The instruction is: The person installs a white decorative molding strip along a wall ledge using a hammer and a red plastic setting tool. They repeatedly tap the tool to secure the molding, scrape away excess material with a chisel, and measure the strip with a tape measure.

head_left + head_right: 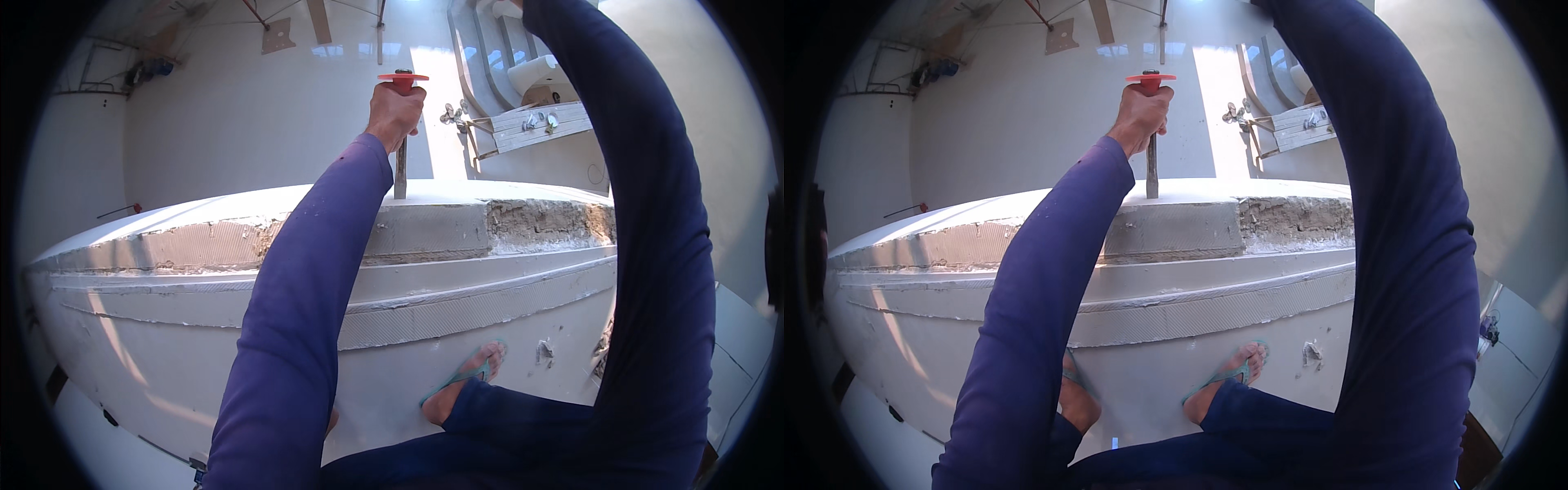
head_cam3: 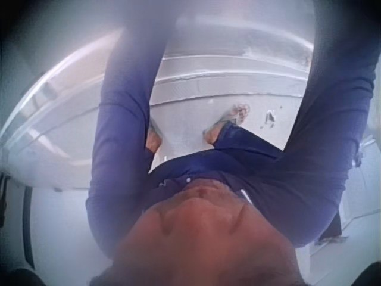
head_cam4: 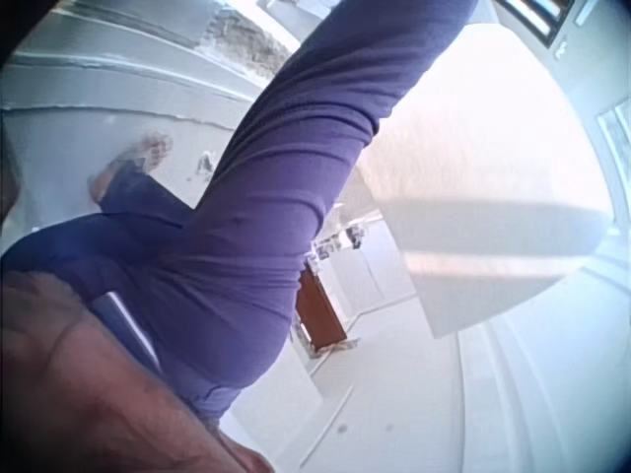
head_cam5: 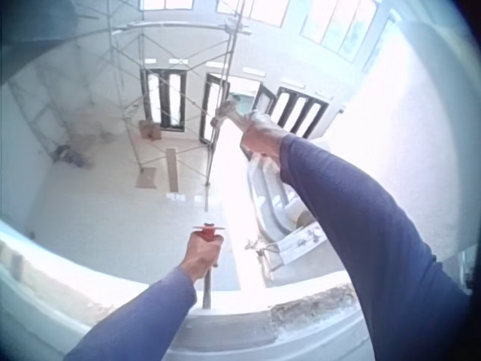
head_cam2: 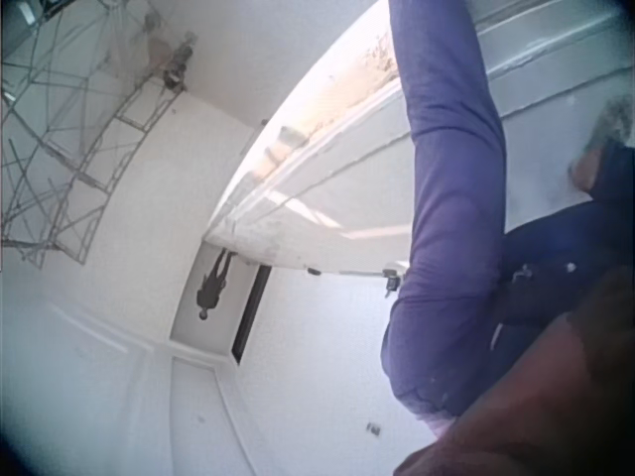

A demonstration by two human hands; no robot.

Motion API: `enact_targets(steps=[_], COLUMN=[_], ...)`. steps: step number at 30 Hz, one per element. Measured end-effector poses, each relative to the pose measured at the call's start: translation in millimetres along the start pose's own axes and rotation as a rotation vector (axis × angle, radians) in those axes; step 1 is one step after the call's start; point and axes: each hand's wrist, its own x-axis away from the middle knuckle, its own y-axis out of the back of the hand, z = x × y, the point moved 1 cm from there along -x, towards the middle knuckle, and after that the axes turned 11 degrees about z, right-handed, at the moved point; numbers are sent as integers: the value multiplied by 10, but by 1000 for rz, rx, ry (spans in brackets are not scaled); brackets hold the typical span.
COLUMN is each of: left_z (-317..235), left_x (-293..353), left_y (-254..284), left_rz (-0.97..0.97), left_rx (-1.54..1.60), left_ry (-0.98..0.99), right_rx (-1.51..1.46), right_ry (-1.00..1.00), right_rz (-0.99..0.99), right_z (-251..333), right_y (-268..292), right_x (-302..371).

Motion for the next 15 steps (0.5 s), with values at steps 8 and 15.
enact_targets(steps=[8, 15], left_z=[69, 99], left_x=[62, 22], left_y=[314, 291], left_rz=[-96, -87], left_rx=[21, 6], left_ry=[20, 51], right_rx=[-41, -715], right_ry=[138, -26], right_rz=[496, -226], right_z=[845, 540], right_y=[-858, 68], right_x=[601, 395])
